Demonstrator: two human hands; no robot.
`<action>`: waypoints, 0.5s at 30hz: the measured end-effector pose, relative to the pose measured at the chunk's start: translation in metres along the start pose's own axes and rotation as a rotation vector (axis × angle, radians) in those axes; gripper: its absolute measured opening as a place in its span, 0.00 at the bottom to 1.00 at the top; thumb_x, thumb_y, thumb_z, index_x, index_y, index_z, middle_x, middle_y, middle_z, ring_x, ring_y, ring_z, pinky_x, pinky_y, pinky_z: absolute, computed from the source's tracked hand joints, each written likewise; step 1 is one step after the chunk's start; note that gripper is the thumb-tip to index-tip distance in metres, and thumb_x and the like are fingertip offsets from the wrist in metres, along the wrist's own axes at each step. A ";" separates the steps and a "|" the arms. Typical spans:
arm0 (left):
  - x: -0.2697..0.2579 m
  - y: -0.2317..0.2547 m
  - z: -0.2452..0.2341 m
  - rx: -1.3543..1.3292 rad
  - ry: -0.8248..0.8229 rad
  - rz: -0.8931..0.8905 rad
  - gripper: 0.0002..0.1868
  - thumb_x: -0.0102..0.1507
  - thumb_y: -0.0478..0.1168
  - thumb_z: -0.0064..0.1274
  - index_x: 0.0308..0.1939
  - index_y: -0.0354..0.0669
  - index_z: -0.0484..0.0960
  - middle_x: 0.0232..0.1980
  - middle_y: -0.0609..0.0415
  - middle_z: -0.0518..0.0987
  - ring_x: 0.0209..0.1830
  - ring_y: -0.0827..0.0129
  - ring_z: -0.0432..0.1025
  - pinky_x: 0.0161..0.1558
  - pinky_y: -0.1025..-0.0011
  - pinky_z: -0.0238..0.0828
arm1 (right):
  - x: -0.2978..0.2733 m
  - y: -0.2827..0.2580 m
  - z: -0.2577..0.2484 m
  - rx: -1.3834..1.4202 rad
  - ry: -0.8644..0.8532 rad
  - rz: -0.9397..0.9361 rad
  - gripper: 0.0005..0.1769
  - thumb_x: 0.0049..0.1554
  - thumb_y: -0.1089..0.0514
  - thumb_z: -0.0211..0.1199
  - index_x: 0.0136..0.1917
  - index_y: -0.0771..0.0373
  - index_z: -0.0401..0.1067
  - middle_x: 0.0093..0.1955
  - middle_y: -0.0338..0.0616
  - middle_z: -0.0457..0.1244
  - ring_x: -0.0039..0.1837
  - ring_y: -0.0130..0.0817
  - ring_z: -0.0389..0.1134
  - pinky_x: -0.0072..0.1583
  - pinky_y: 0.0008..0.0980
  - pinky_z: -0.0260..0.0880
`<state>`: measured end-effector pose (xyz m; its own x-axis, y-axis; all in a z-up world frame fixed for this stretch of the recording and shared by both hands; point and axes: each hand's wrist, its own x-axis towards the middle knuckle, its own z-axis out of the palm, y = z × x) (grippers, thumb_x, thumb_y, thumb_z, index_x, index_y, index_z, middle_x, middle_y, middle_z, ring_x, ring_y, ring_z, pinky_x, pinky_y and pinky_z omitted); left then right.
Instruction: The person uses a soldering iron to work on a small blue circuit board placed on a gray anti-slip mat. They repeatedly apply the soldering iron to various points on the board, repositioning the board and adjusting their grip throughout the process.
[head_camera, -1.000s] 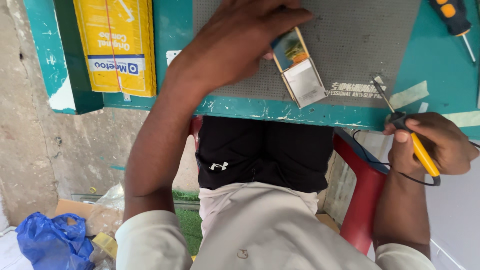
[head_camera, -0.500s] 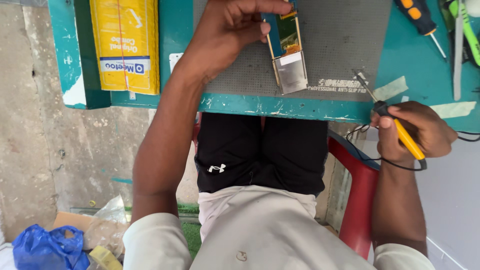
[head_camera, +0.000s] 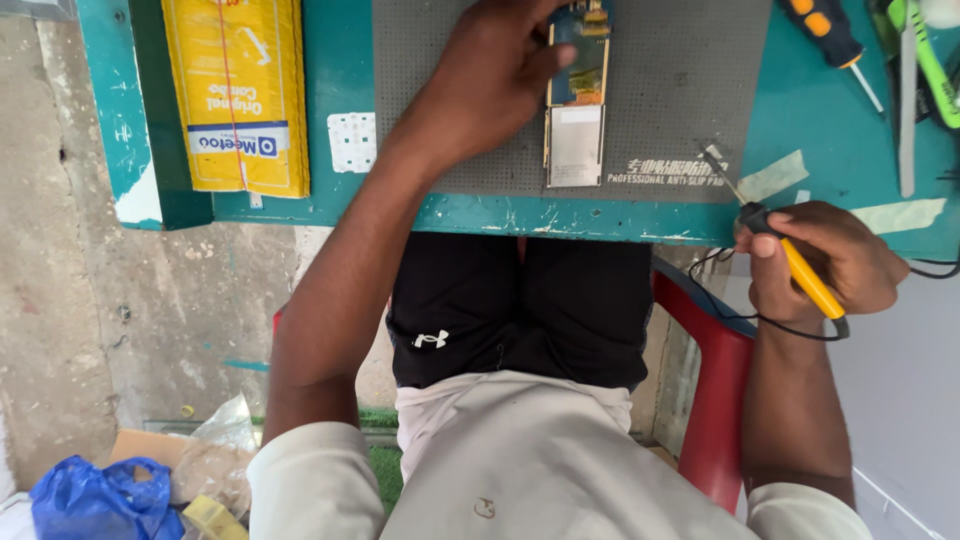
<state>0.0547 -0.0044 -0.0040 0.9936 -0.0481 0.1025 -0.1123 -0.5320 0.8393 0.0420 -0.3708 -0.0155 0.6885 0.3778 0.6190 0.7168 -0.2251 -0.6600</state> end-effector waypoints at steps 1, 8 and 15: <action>-0.001 0.003 -0.002 0.061 -0.005 0.063 0.28 0.70 0.46 0.63 0.72 0.47 0.72 0.63 0.46 0.80 0.65 0.57 0.75 0.67 0.61 0.73 | -0.002 0.001 -0.001 0.005 0.004 0.005 0.13 0.70 0.63 0.70 0.56 0.76 0.70 0.42 0.59 0.68 0.41 0.40 0.74 0.45 0.30 0.77; -0.022 0.013 -0.007 0.392 -0.223 0.212 0.87 0.32 0.65 0.84 0.81 0.46 0.41 0.84 0.38 0.44 0.84 0.44 0.37 0.80 0.42 0.38 | 0.001 0.003 0.000 0.040 0.008 0.012 0.15 0.70 0.60 0.69 0.54 0.76 0.69 0.42 0.58 0.67 0.39 0.40 0.73 0.42 0.31 0.76; -0.025 0.011 -0.002 0.414 -0.210 0.170 0.81 0.40 0.63 0.83 0.82 0.48 0.40 0.85 0.40 0.42 0.86 0.48 0.37 0.83 0.44 0.37 | -0.002 0.002 0.000 0.063 0.000 0.024 0.15 0.71 0.59 0.70 0.56 0.75 0.69 0.43 0.59 0.68 0.40 0.41 0.74 0.44 0.32 0.78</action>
<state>0.0288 -0.0078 0.0040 0.9478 -0.3102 0.0742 -0.3006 -0.7907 0.5333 0.0424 -0.3722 -0.0180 0.7057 0.3727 0.6026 0.6916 -0.1775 -0.7002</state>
